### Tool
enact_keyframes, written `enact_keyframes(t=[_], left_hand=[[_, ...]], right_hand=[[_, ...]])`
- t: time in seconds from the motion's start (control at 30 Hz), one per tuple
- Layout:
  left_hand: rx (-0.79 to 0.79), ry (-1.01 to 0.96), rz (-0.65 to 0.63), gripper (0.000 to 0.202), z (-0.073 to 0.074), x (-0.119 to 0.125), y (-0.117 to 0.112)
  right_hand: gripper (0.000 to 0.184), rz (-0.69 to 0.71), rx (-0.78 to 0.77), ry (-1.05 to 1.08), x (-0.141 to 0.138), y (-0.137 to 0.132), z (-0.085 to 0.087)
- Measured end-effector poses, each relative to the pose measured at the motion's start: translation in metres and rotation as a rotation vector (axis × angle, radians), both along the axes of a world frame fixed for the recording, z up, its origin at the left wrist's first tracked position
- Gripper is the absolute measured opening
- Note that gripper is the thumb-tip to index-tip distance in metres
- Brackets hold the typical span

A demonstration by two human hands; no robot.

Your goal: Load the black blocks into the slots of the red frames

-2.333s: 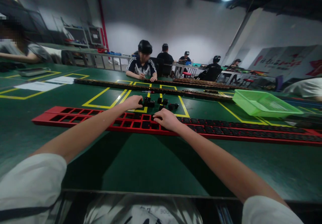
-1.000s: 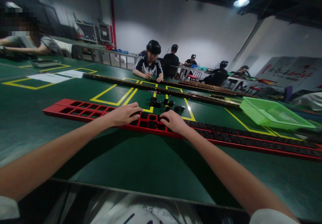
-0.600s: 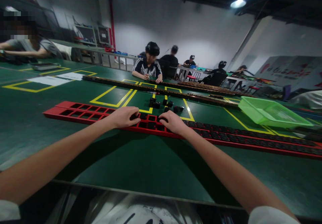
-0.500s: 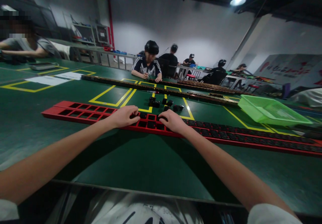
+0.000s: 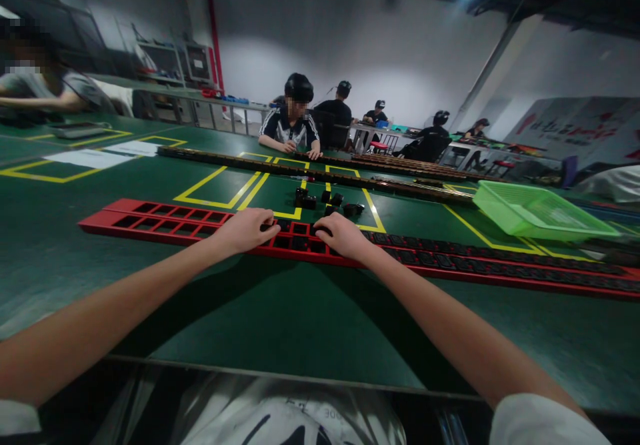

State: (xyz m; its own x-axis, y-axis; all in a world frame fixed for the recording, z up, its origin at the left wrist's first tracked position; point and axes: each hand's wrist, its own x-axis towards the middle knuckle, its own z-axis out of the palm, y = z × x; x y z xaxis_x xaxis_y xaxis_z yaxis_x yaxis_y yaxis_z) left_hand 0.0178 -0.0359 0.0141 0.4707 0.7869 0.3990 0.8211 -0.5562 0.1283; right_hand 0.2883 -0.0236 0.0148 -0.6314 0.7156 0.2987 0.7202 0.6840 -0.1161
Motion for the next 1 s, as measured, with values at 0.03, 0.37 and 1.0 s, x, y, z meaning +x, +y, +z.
enact_keyframes(t=[0.03,0.37,1.0], left_hand=[[0.011,-0.002,0.014,0.031,-0.002,0.001,0.000],[0.009,0.066,0.054,0.034,-0.002,0.006,-0.002],[0.023,0.039,0.124,0.039,-0.002,-0.007,0.010]], right_hand=[[0.021,0.001,0.001,0.003,0.000,0.000,0.000],[0.021,0.011,-0.007,0.027,0.001,-0.002,0.001],[0.020,0.002,-0.010,0.019,0.001,-0.001,0.001]])
